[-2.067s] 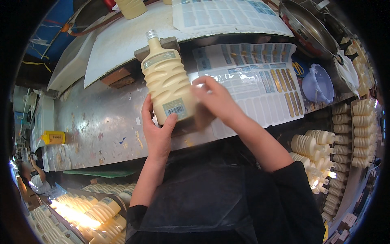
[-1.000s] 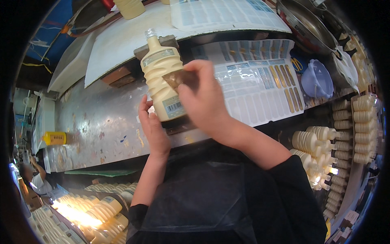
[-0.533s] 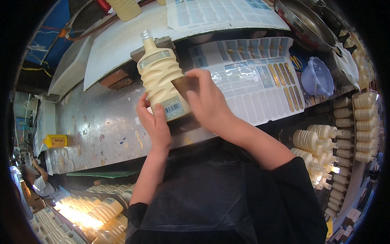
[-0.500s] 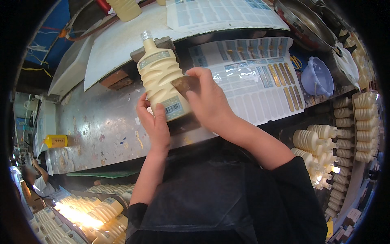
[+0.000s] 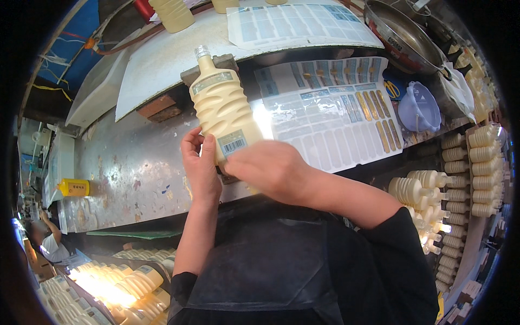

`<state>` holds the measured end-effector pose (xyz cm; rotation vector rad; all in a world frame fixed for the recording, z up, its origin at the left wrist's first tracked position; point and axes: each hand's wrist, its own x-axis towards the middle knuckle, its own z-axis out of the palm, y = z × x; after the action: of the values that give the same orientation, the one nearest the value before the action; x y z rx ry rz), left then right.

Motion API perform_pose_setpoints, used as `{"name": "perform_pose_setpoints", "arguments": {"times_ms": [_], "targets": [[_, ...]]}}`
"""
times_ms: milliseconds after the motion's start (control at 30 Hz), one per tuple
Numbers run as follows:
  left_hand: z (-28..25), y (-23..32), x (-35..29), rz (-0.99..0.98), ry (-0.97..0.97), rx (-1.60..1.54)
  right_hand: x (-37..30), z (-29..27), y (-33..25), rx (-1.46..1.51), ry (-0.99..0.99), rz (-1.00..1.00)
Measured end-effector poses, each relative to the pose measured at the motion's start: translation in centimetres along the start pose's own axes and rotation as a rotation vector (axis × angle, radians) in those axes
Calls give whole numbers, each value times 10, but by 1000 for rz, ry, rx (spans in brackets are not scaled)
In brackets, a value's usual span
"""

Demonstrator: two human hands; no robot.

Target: The person repeatedly picks up cream-colored plastic bottles, applies rectangular labels to their sides, and places them on a metal workbench. The person also uses a small dark tool to smooth or adjust the labels on the bottles.

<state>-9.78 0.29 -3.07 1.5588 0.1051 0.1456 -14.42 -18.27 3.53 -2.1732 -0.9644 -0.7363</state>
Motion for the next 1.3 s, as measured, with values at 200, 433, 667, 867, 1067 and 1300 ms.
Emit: {"name": "perform_pose_setpoints", "arguments": {"times_ms": [200,433,667,867,1067,1300], "targets": [[-3,17,-4,-105,-45,-272,20,12,-14,-103,-317,-57],[-6,15,-3,-134,-64,-363,26,22,-7,-147,-76,-96],[-4,14,-5,-87,-60,-210,16,-1,20,8,60,445],[1,-11,-1,155,-49,189,-16,1,8,0,73,112],[1,-11,-2,122,2,119,20,6,-8,178,147,610],[10,3,-8,142,5,390,14,27,5,20,112,474]]}}
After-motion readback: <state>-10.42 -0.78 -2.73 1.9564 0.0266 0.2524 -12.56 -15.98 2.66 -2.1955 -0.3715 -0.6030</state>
